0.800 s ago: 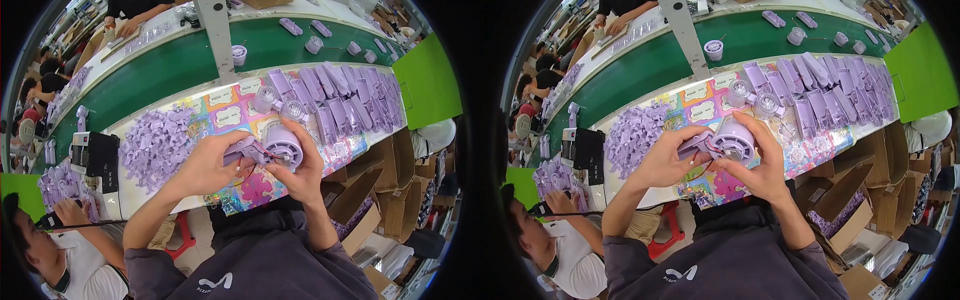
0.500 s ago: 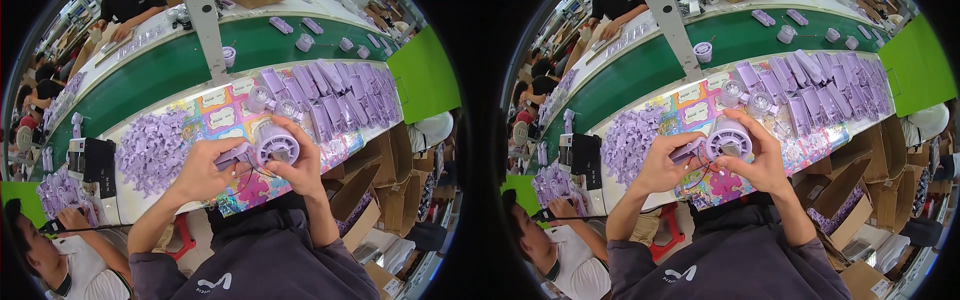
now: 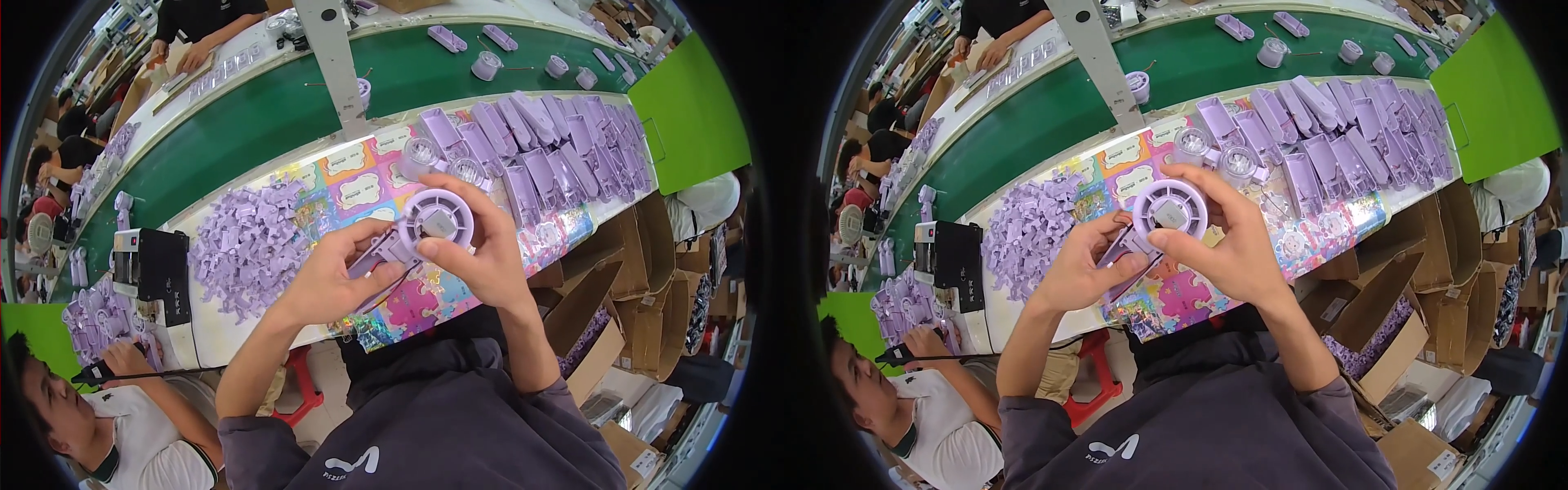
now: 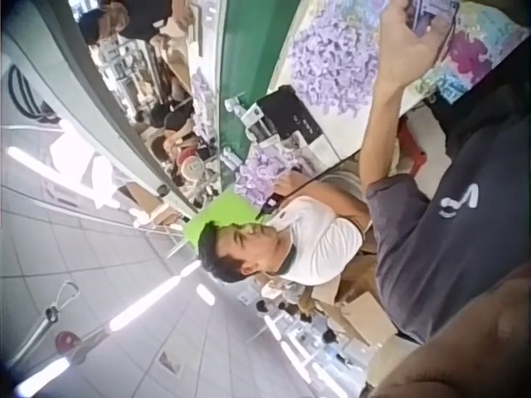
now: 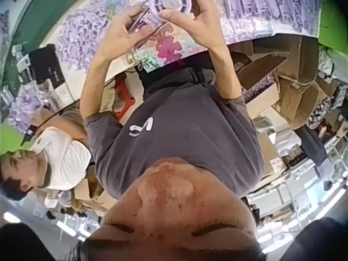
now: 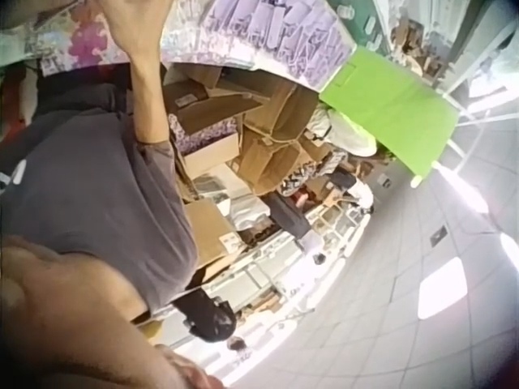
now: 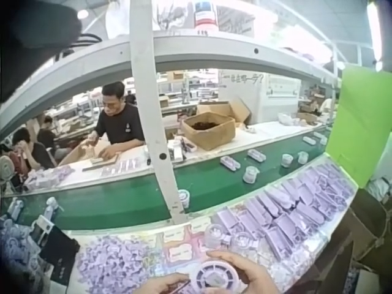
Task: The person assembles small purple plastic electronic devices by hand, combining internal wiring, small motors, fan blades, and circuit boards into purple plastic cases.
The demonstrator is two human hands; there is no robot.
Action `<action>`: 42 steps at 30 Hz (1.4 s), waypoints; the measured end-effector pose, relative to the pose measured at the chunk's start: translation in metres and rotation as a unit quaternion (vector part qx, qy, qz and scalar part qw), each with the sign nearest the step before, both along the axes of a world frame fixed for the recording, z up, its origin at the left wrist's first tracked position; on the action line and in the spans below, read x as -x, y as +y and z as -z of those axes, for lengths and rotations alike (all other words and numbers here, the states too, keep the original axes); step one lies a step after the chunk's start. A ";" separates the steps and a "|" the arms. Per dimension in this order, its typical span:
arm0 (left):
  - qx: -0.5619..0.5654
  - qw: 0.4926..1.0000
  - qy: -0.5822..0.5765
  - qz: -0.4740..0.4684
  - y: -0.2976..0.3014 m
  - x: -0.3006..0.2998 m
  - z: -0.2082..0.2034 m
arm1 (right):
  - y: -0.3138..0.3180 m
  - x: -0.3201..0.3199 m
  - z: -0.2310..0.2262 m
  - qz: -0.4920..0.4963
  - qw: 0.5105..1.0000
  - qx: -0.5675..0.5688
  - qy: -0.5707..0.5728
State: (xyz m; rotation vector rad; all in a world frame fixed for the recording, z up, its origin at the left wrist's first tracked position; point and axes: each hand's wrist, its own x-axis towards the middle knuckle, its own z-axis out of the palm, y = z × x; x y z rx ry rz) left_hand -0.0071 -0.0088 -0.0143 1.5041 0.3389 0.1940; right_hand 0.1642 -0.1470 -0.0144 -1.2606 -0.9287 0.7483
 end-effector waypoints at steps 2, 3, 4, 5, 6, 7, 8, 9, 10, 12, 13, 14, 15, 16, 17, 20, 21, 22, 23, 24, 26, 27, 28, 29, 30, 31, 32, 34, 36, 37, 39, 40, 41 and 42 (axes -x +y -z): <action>0.013 0.999 0.014 0.043 0.001 0.002 -0.006 | -0.001 -0.002 0.004 -0.007 1.000 0.001 -0.013; 0.014 0.999 0.014 0.043 0.001 0.002 -0.002 | 0.000 -0.005 0.008 -0.019 1.000 0.006 0.016; -0.035 0.999 -0.003 0.021 0.002 0.000 0.007 | 0.000 -0.006 0.013 -0.031 0.998 0.012 0.046; -0.083 0.996 -0.019 -0.002 0.002 -0.001 0.012 | 0.001 -0.008 0.019 -0.031 0.998 0.012 0.047; -0.020 0.999 0.040 -0.015 0.003 -0.004 0.012 | 0.001 -0.010 0.027 -0.039 0.996 0.020 0.076; -0.020 0.999 0.040 -0.017 0.010 -0.004 0.023 | 0.002 -0.010 0.033 -0.050 0.993 0.026 0.103; -0.021 0.998 0.061 0.010 0.023 -0.003 0.045 | 0.002 -0.009 0.038 -0.052 0.993 0.026 0.103; -0.020 0.996 0.081 0.041 0.029 -0.007 0.051 | 0.002 -0.009 0.045 -0.039 0.989 0.037 0.140; -0.034 0.997 0.074 0.017 0.026 -0.009 0.056 | 0.001 -0.009 0.052 -0.025 0.983 0.048 0.177; -0.130 0.986 0.107 0.021 0.025 -0.011 0.061 | 0.000 -0.008 0.070 -0.001 0.977 0.031 0.210; -0.226 0.964 0.137 0.024 0.025 -0.014 0.061 | -0.001 -0.009 0.075 0.023 0.970 0.012 0.242; -0.172 0.966 0.190 0.023 0.025 -0.016 0.059 | -0.005 -0.012 0.077 0.018 0.962 -0.002 0.272; -0.171 0.966 0.192 0.023 0.028 -0.015 0.063 | -0.007 -0.014 0.078 0.024 0.959 -0.008 0.281; -0.206 0.961 0.183 0.016 0.031 -0.012 0.072 | -0.009 -0.016 0.077 0.030 0.956 -0.015 0.290; -0.240 0.955 0.174 0.010 0.033 -0.011 0.079 | -0.009 -0.014 0.075 0.054 0.953 -0.002 0.298; -0.270 0.946 0.176 -0.018 0.030 -0.013 0.083 | -0.017 -0.016 0.076 0.043 0.931 0.020 0.361; -0.294 0.937 0.186 -0.028 0.029 -0.014 0.081 | -0.020 -0.016 0.078 0.047 0.934 0.049 0.352; -0.380 0.913 0.143 -0.040 0.029 -0.009 0.091 | -0.024 -0.016 0.080 0.047 0.933 0.051 0.353; -0.379 0.913 0.145 -0.040 0.029 -0.005 0.092 | -0.029 -0.015 0.083 0.038 0.921 0.067 0.381; -0.423 0.895 0.132 -0.055 0.029 -0.006 0.090 | -0.033 -0.015 0.085 0.032 0.909 0.081 0.408; -0.466 0.875 0.117 -0.067 0.024 -0.005 0.080 | -0.039 -0.008 0.092 0.038 0.901 0.088 0.423; -0.477 0.871 0.080 -0.084 0.018 -0.007 0.064 | -0.042 -0.005 0.094 0.044 0.894 0.093 0.437; -0.485 0.868 0.041 -0.101 0.012 -0.009 0.052 | -0.042 0.000 0.090 0.030 0.886 0.092 0.453; -0.484 0.869 0.037 -0.094 0.005 -0.012 0.042 | -0.044 0.003 0.092 0.009 0.876 0.091 0.474; -0.483 0.871 -0.038 -0.083 -0.005 -0.012 0.030 | -0.045 0.007 0.093 -0.017 0.864 0.090 0.495; -0.478 0.868 -0.113 -0.072 -0.011 -0.013 0.025 | -0.046 0.011 0.091 -0.064 0.848 0.097 0.517; -0.470 0.873 -0.127 -0.032 -0.012 -0.014 0.026 | -0.048 0.016 0.087 -0.061 0.848 0.097 0.518; -0.411 0.898 -0.155 0.032 -0.012 -0.014 0.023 | -0.049 0.023 0.079 -0.123 0.847 0.103 0.507; -0.401 0.904 -0.147 0.011 -0.012 -0.008 0.021 | -0.052 0.023 0.075 -0.168 0.854 0.081 0.485; -0.389 0.911 -0.139 -0.010 -0.012 -0.006 0.021 | -0.051 0.027 0.068 -0.144 0.884 0.074 0.438; -0.376 0.911 -0.165 -0.040 -0.017 -0.006 0.024 | -0.052 0.032 0.053 -0.104 0.898 0.053 0.425; -0.304 0.935 -0.171 -0.065 -0.022 -0.003 0.026 | -0.052 0.031 0.047 -0.105 0.897 0.053 0.426; -0.231 0.953 -0.175 -0.091 -0.025 0.000 0.026 | -0.052 0.030 0.043 -0.106 0.902 0.048 0.416; -0.230 0.953 -0.176 -0.088 -0.022 -0.001 0.025 | -0.054 0.029 0.042 -0.103 0.908 0.043 0.404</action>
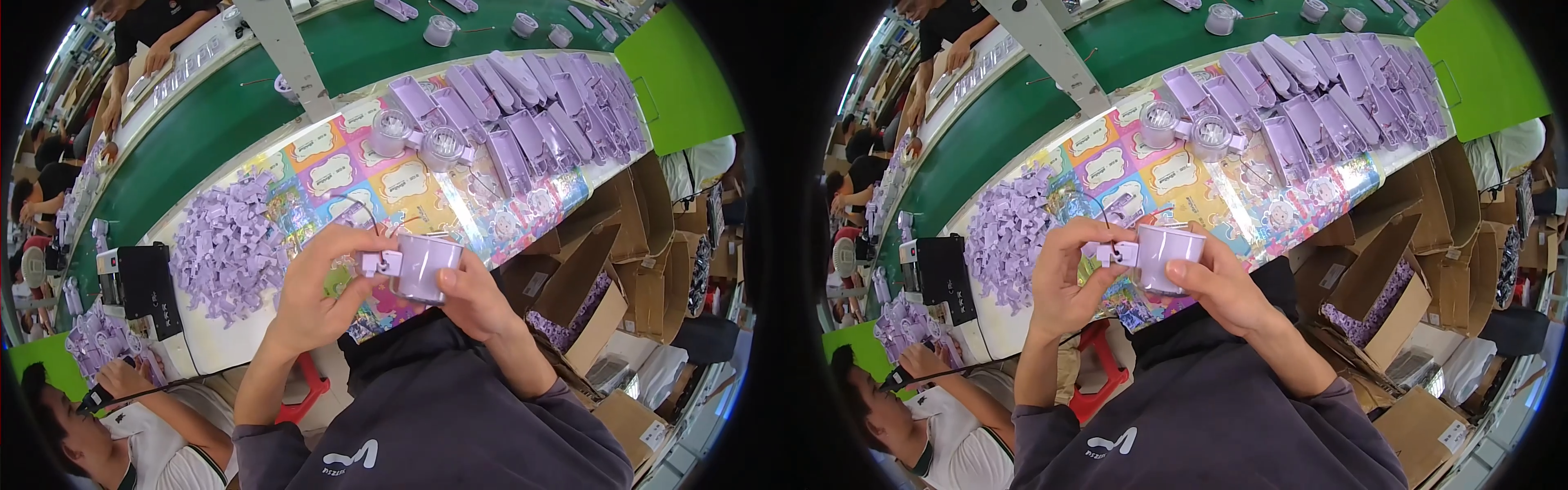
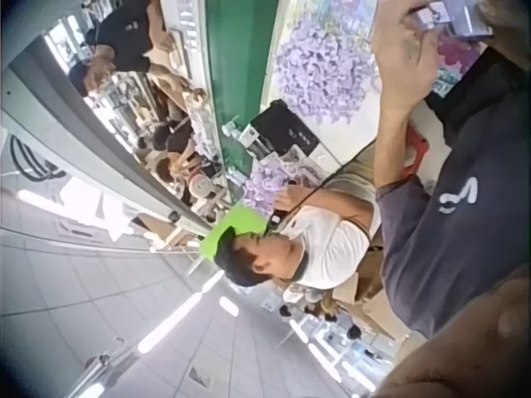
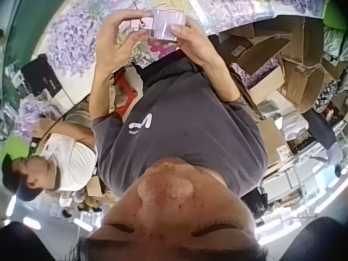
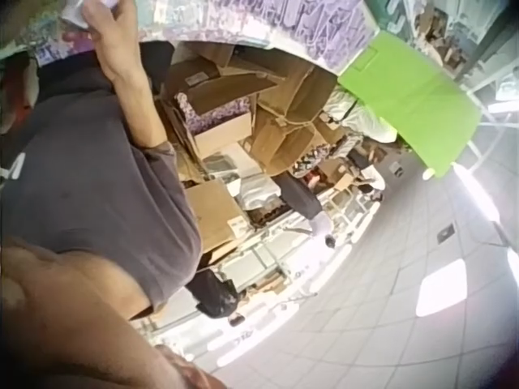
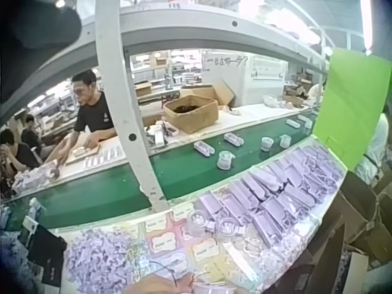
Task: The person assembles small purple plastic electronic devices by hand, combining internal wiring, small motors, fan blades, and circuit boards into purple plastic cases.
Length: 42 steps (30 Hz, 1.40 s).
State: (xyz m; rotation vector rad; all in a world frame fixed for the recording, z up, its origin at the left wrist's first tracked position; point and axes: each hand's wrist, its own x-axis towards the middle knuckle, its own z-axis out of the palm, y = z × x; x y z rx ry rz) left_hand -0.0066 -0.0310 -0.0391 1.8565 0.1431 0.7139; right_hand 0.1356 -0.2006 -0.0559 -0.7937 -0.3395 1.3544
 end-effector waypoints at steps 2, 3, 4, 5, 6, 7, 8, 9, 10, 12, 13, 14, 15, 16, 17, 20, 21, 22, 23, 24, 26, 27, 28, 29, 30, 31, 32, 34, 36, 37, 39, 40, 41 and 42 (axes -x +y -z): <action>-0.044 0.996 0.009 0.072 0.007 0.001 -0.006 | -0.007 -0.001 0.002 -0.008 1.000 0.001 0.010; -0.044 0.996 0.010 0.071 0.005 0.001 -0.008 | -0.008 -0.001 0.003 -0.021 1.000 0.000 0.020; -0.031 0.997 0.012 0.071 0.003 0.003 -0.009 | -0.008 -0.001 0.000 -0.022 1.000 0.000 0.021; -0.019 0.997 0.013 0.070 0.000 0.004 -0.011 | -0.008 -0.002 -0.005 -0.033 0.999 -0.011 0.017; -0.018 0.997 0.013 0.070 -0.008 0.003 -0.013 | -0.008 -0.002 -0.010 -0.043 0.999 -0.022 0.012; 0.077 0.996 -0.025 0.031 -0.019 0.001 -0.015 | -0.007 -0.002 -0.013 -0.044 0.999 -0.022 0.013; 0.171 0.983 -0.063 -0.009 -0.024 0.000 -0.018 | -0.008 -0.002 -0.017 -0.048 0.998 -0.028 0.009; 0.172 0.983 -0.063 -0.005 -0.021 0.000 -0.023 | -0.010 -0.003 -0.019 -0.048 0.998 -0.033 0.002; 0.062 0.997 -0.021 0.030 -0.013 0.002 -0.029 | -0.012 -0.002 -0.020 -0.047 0.998 -0.033 0.003; -0.050 0.997 0.020 0.062 -0.011 0.005 -0.031 | -0.017 0.001 -0.020 -0.044 0.998 -0.040 0.007; -0.048 0.997 0.022 0.062 -0.012 0.007 -0.032 | -0.017 0.002 -0.019 -0.048 0.997 -0.051 -0.013; -0.032 0.996 0.031 0.076 -0.013 0.008 -0.035 | -0.016 0.002 -0.021 -0.048 0.998 -0.049 -0.011; -0.019 0.995 0.039 0.088 -0.015 0.010 -0.040 | -0.016 0.004 -0.028 -0.060 0.998 -0.025 0.014; -0.018 0.995 0.040 0.087 -0.016 0.011 -0.044 | -0.016 0.006 -0.035 -0.071 0.997 -0.001 0.039; -0.008 0.995 0.046 0.090 -0.018 0.012 -0.047 | -0.015 0.008 -0.039 -0.074 0.997 0.011 0.036; 0.007 0.995 0.050 0.091 -0.022 0.013 -0.052 | -0.018 0.010 -0.041 -0.084 0.995 -0.002 0.052; 0.013 0.995 0.047 0.092 -0.023 0.013 -0.054 | -0.019 0.010 -0.042 -0.084 0.995 -0.001 0.051; 0.014 0.995 0.047 0.092 -0.024 0.013 -0.055 | -0.019 0.010 -0.043 -0.083 0.995 0.000 0.052; 0.012 0.995 0.052 0.089 -0.025 0.013 -0.057 | -0.020 0.010 -0.043 -0.083 0.995 0.001 0.054; 0.010 0.995 0.057 0.085 -0.025 0.013 -0.058 | -0.022 0.010 -0.042 -0.082 0.995 0.000 0.054; 0.008 0.994 0.053 0.094 -0.024 0.015 -0.057 | -0.025 0.009 -0.040 -0.085 0.995 -0.051 0.020; 0.007 0.993 0.049 0.104 -0.023 0.016 -0.056 | -0.026 0.010 -0.041 -0.085 0.995 -0.051 0.021; 0.007 0.993 0.050 0.104 -0.025 0.016 -0.056 | -0.027 0.011 -0.043 -0.076 0.996 -0.048 0.009; 0.027 0.994 0.042 0.098 -0.028 0.017 -0.055 | -0.027 0.012 -0.045 -0.068 0.997 -0.045 -0.002; 0.047 0.994 0.035 0.093 -0.030 0.017 -0.055 | -0.029 0.013 -0.047 -0.069 0.997 -0.039 -0.004; 0.047 0.994 0.036 0.093 -0.029 0.017 -0.058 | -0.030 0.013 -0.046 -0.069 0.997 -0.039 -0.004; 0.028 0.995 0.049 0.079 -0.028 0.016 -0.064 | -0.030 0.013 -0.044 -0.080 0.996 -0.041 0.028; 0.009 0.996 0.065 0.061 -0.029 0.015 -0.071 | -0.029 0.012 -0.043 -0.113 0.990 -0.045 0.076; -0.013 0.998 0.066 0.017 -0.030 0.012 -0.073 | -0.028 0.014 -0.038 -0.114 0.984 -0.057 0.123; -0.031 0.998 0.049 0.024 -0.028 0.009 -0.071 | -0.028 0.015 -0.033 -0.112 0.977 -0.068 0.167; -0.044 0.996 0.075 0.018 -0.027 0.009 -0.076 | -0.027 0.018 -0.026 -0.107 0.974 -0.094 0.178; -0.057 0.993 0.103 0.013 -0.026 0.009 -0.079 | -0.025 0.018 -0.024 -0.108 0.967 -0.098 0.207; -0.060 0.993 0.102 0.013 -0.026 0.009 -0.077 | -0.024 0.019 -0.021 -0.108 0.960 -0.103 0.236; -0.060 0.994 0.095 0.005 -0.027 0.006 -0.073 | -0.024 0.017 -0.020 -0.107 0.961 -0.107 0.230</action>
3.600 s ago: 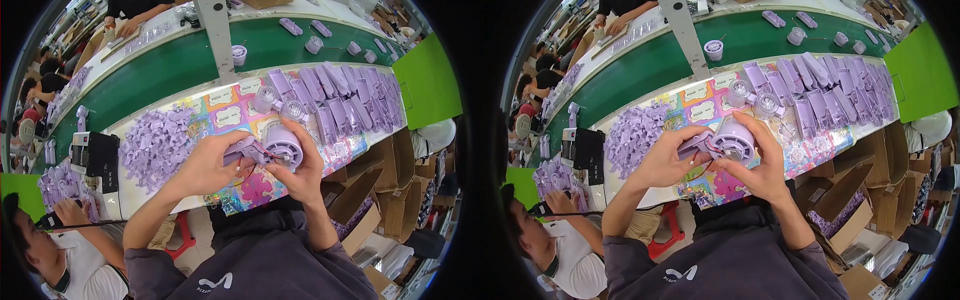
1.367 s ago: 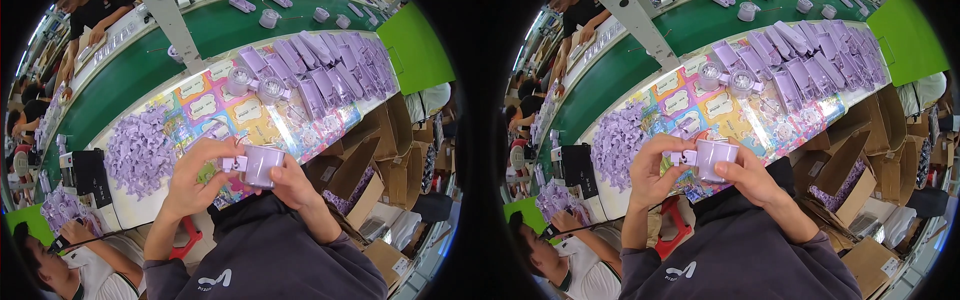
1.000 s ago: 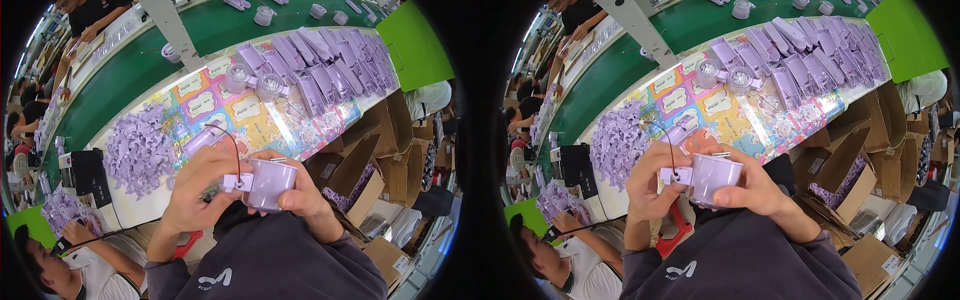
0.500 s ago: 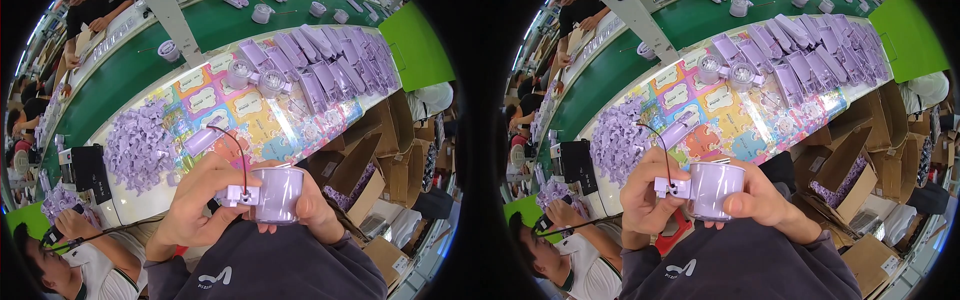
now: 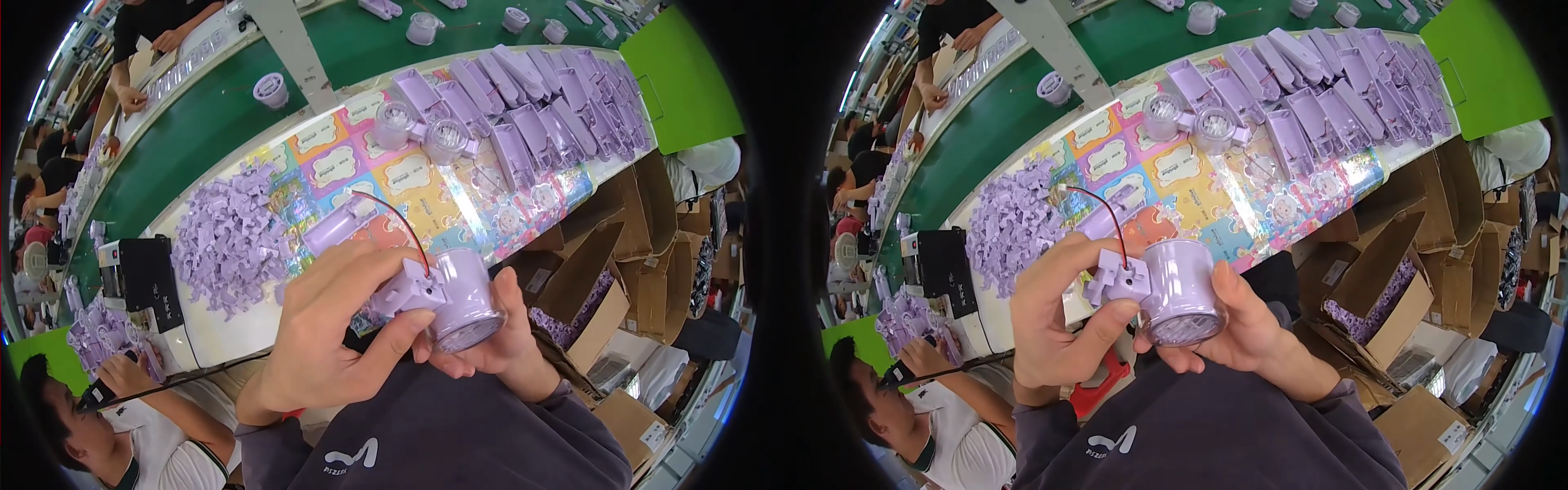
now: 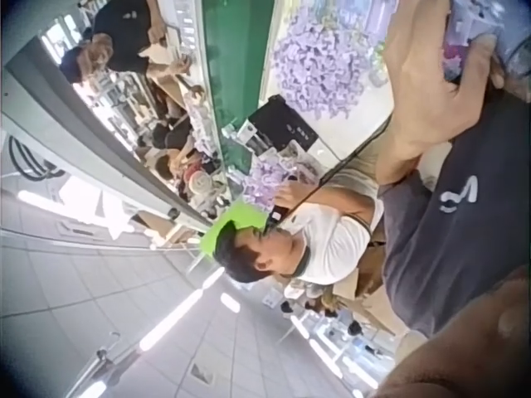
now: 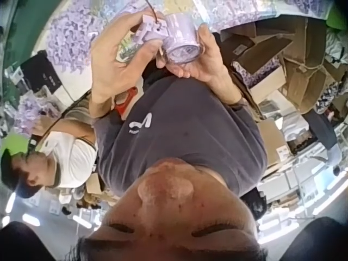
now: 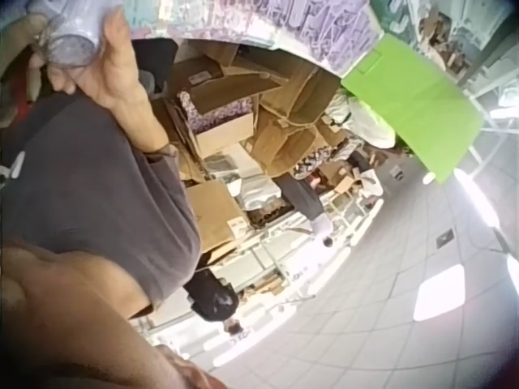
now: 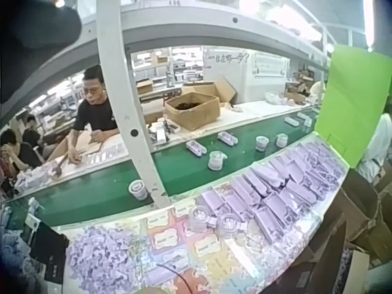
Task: The person assembles small purple plastic electronic devices by hand, combining internal wiring, small motors, fan blades, and circuit boards into purple plastic cases.
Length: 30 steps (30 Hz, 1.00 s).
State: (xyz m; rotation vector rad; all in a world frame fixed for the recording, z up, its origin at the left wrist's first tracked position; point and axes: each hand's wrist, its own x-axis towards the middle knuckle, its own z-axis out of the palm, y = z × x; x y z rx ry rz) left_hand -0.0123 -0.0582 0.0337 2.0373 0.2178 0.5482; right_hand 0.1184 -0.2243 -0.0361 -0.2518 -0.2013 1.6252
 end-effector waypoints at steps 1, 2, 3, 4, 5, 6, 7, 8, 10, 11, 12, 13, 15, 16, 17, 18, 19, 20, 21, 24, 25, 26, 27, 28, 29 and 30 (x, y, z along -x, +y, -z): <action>-0.001 1.000 -0.009 -0.006 0.000 -0.004 0.002 | 0.000 -0.001 0.001 0.010 1.000 0.009 -0.021; -0.002 1.000 0.007 0.001 0.000 -0.008 0.001 | -0.001 -0.003 0.002 0.023 0.999 0.019 -0.043; -0.005 1.000 -0.002 0.012 -0.001 -0.014 0.003 | -0.002 -0.006 0.006 0.045 0.998 0.025 -0.047; -0.019 1.000 0.015 -0.002 -0.002 -0.021 0.006 | -0.005 -0.010 0.010 0.060 0.994 0.049 -0.072; -0.033 0.999 0.032 -0.012 -0.006 -0.029 0.011 | -0.011 -0.016 0.013 0.079 0.989 0.074 -0.096; 0.033 0.998 0.018 -0.047 -0.013 -0.039 0.024 | -0.018 -0.020 0.014 0.104 0.984 0.101 -0.102; -0.004 0.997 0.006 -0.073 -0.018 -0.047 0.031 | -0.023 -0.025 0.021 0.125 0.977 0.119 -0.127; -0.034 0.995 -0.010 -0.091 -0.024 -0.058 0.041 | -0.031 -0.033 0.026 0.154 0.966 0.145 -0.151; -0.046 0.991 -0.046 -0.120 -0.041 -0.082 0.071 | -0.048 -0.054 0.027 0.213 0.950 0.158 -0.162; -0.051 0.989 -0.063 -0.127 -0.052 -0.095 0.087 | -0.063 -0.065 0.036 0.254 0.932 0.184 -0.184; -0.070 0.991 -0.057 -0.098 -0.064 -0.113 0.095 | -0.080 -0.076 0.042 0.293 0.910 0.211 -0.201; -0.101 0.990 -0.080 -0.058 -0.072 -0.130 0.108 | -0.098 -0.088 0.041 0.336 0.894 0.232 -0.183; -0.178 0.978 -0.109 0.015 -0.085 -0.168 0.139 | -0.140 -0.119 0.052 0.439 0.839 0.266 -0.182; -0.180 0.977 -0.114 0.026 -0.087 -0.184 0.149 | -0.162 -0.137 0.050 0.481 0.813 0.272 -0.181; -0.222 0.970 -0.082 0.053 -0.086 -0.196 0.159 | -0.177 -0.155 0.053 0.533 0.769 0.287 -0.204; -0.260 0.961 -0.051 0.083 -0.090 -0.207 0.165 | -0.200 -0.172 0.056 0.575 0.733 0.300 -0.205; -0.287 0.954 -0.032 0.084 -0.089 -0.212 0.171 | -0.220 -0.190 0.062 0.603 0.707 0.306 -0.210; -0.297 0.951 -0.022 0.085 -0.087 -0.214 0.173 | -0.236 -0.207 0.065 0.617 0.684 0.324 -0.217; -0.306 0.948 -0.010 0.085 -0.085 -0.213 0.172 | -0.245 -0.220 0.065 0.630 0.660 0.338 -0.229; -0.331 0.939 0.005 0.088 -0.087 -0.213 0.171 | -0.274 -0.244 0.074 0.633 0.628 0.383 -0.243; -0.346 0.935 0.012 0.081 -0.088 -0.215 0.171 | -0.274 -0.251 0.082 0.637 0.632 0.377 -0.229; -0.345 0.935 0.007 0.086 -0.087 -0.218 0.172 | -0.269 -0.256 0.087 0.655 0.638 0.364 -0.180; -0.357 0.930 0.012 0.079 -0.087 -0.218 0.172 | -0.261 -0.259 0.091 0.649 0.642 0.370 -0.171; -0.370 0.926 0.022 0.074 -0.087 -0.216 0.172 | -0.255 -0.261 0.093 0.638 0.654 0.373 -0.163; -0.365 0.928 0.026 0.067 -0.087 -0.216 0.173 | -0.251 -0.266 0.102 0.635 0.659 0.371 -0.159; -0.365 0.928 0.026 0.066 -0.086 -0.215 0.174 | -0.248 -0.273 0.112 0.631 0.664 0.369 -0.157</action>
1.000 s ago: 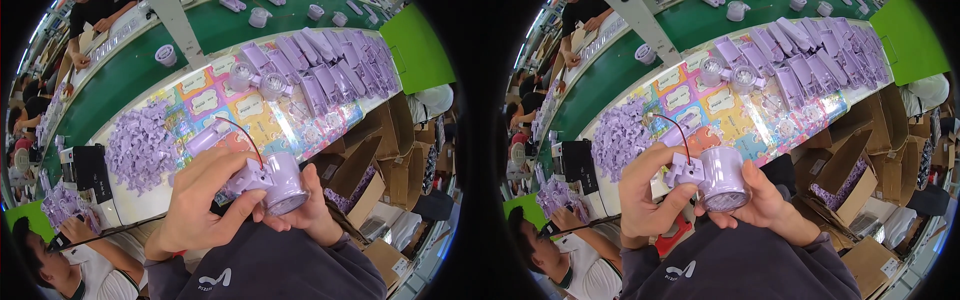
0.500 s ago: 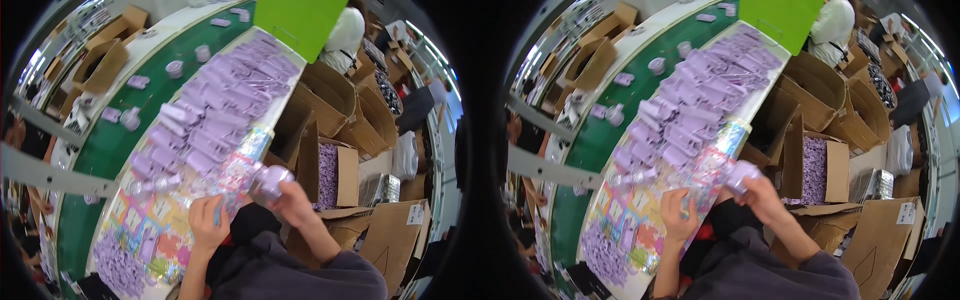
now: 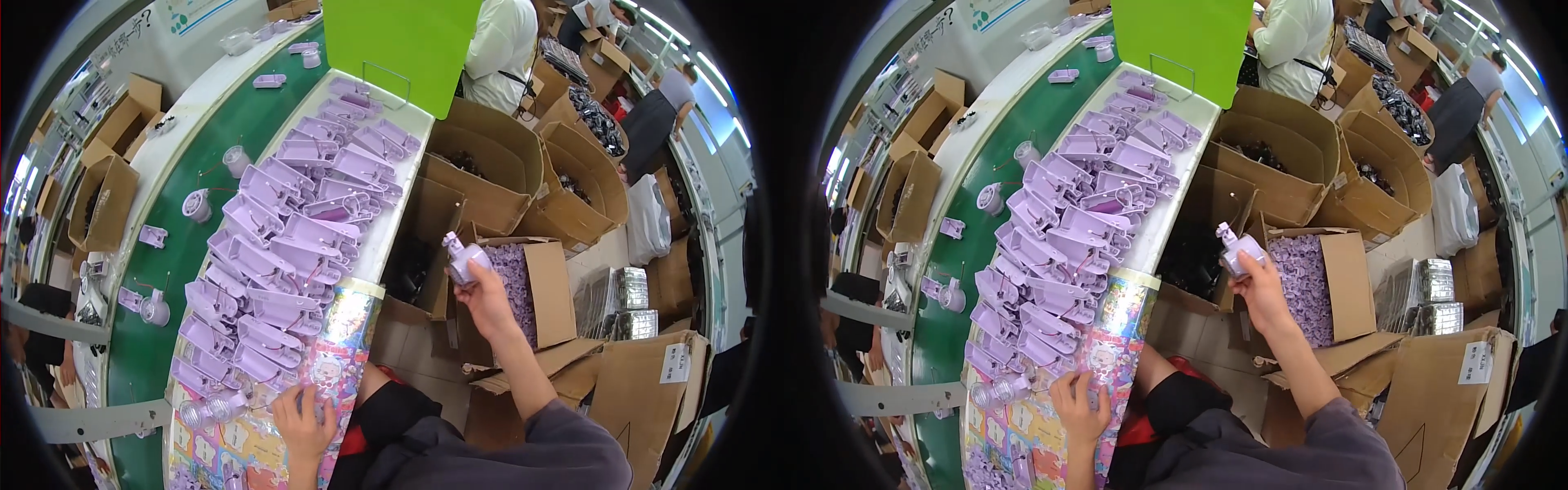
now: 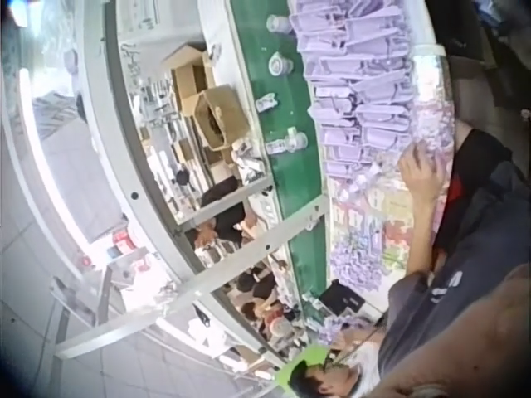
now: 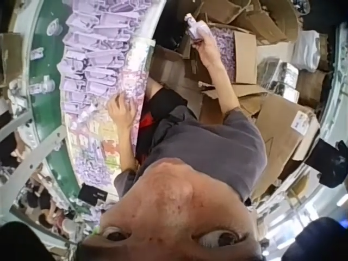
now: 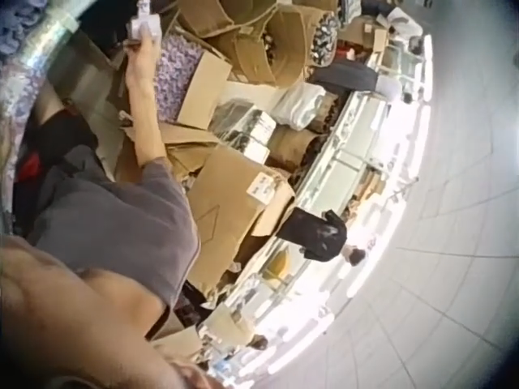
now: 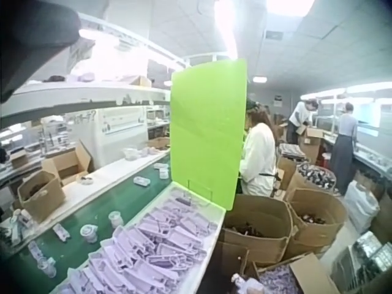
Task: The person assembles small purple plastic electronic devices by hand, combining internal wiring, small motors, fan blades, and circuit boards into purple plastic cases.
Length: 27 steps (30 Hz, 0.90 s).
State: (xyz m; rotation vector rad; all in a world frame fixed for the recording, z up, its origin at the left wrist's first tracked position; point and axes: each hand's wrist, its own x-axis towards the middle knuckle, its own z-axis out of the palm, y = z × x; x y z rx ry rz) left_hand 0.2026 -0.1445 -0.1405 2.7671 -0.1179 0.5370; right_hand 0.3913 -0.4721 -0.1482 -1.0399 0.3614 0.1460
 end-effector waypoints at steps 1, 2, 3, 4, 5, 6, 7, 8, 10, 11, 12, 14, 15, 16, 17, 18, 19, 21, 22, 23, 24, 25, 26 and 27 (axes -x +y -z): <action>-0.012 1.000 -0.003 0.000 0.000 0.001 0.002 | -0.001 -0.009 0.005 -0.003 1.000 0.001 0.014; -0.025 1.000 -0.006 0.000 0.000 0.001 0.004 | -0.003 -0.021 0.012 0.012 1.000 0.027 0.012; -0.024 1.000 -0.005 -0.002 -0.003 -0.002 0.002 | -0.007 -0.036 0.019 0.027 0.998 0.054 0.009; -0.032 0.999 0.000 0.006 -0.004 -0.003 -0.004 | -0.011 -0.053 0.025 0.037 0.997 0.067 -0.015; -0.036 0.999 0.003 0.019 -0.006 -0.005 -0.008 | -0.018 -0.075 0.029 0.064 0.994 0.089 -0.018; -0.036 0.999 0.004 0.019 -0.008 -0.005 -0.010 | -0.026 -0.099 0.033 0.066 0.991 0.112 -0.034; -0.035 0.999 0.010 0.019 -0.009 -0.006 -0.012 | -0.031 -0.124 0.037 0.080 0.987 0.137 -0.036; -0.033 0.999 0.014 0.022 -0.009 -0.009 -0.011 | -0.046 -0.151 0.047 0.070 0.980 0.175 -0.057; -0.036 0.999 0.019 0.022 -0.006 -0.007 -0.007 | -0.063 -0.209 0.054 0.076 0.967 0.236 -0.063; -0.041 0.999 0.020 0.015 -0.004 -0.005 -0.006 | -0.061 -0.236 0.051 0.080 0.960 0.263 -0.052; -0.029 0.999 0.026 0.011 -0.006 -0.006 -0.002 | -0.080 -0.270 0.053 0.081 0.955 0.278 -0.067; -0.035 0.999 0.038 0.002 -0.013 -0.011 -0.010 | -0.108 -0.335 0.052 0.091 0.935 0.328 -0.098; -0.055 0.997 0.046 -0.001 -0.012 -0.011 -0.011 | -0.102 -0.359 0.044 0.126 0.930 0.323 -0.121; -0.061 0.997 0.045 -0.001 -0.009 -0.009 -0.009 | -0.106 -0.380 0.031 0.083 0.935 0.326 -0.110; -0.052 0.998 0.040 0.014 -0.010 -0.011 -0.003 | -0.132 -0.410 0.027 0.141 0.941 0.289 -0.105; -0.057 0.996 0.062 0.014 -0.010 -0.010 -0.004 | -0.146 -0.434 0.023 0.151 0.943 0.259 -0.142; -0.070 0.995 0.070 0.003 -0.008 -0.006 -0.005 | -0.134 -0.454 0.023 0.129 0.953 0.241 -0.131; -0.086 0.994 0.059 -0.021 -0.009 -0.005 -0.006 | -0.116 -0.487 0.026 0.170 0.952 0.201 -0.158; -0.064 0.996 0.055 -0.009 -0.008 -0.006 -0.009 | -0.145 -0.507 0.019 0.152 0.937 0.249 -0.191; -0.041 0.997 0.057 0.002 -0.007 -0.011 -0.007 | -0.159 -0.524 0.019 0.103 0.919 0.242 -0.293; -0.054 0.996 0.064 -0.008 -0.008 -0.011 -0.009 | -0.139 -0.527 0.027 0.033 0.946 0.148 -0.287; -0.057 0.996 0.064 -0.009 -0.009 -0.011 -0.008 | -0.134 -0.529 0.028 -0.075 0.958 0.058 -0.270; -0.060 0.996 0.065 -0.007 -0.009 -0.011 -0.006 | -0.097 -0.539 0.035 -0.088 0.958 0.046 -0.269; -0.064 0.996 0.058 -0.012 -0.011 -0.009 -0.004 | -0.067 -0.545 0.037 -0.090 0.959 0.048 -0.265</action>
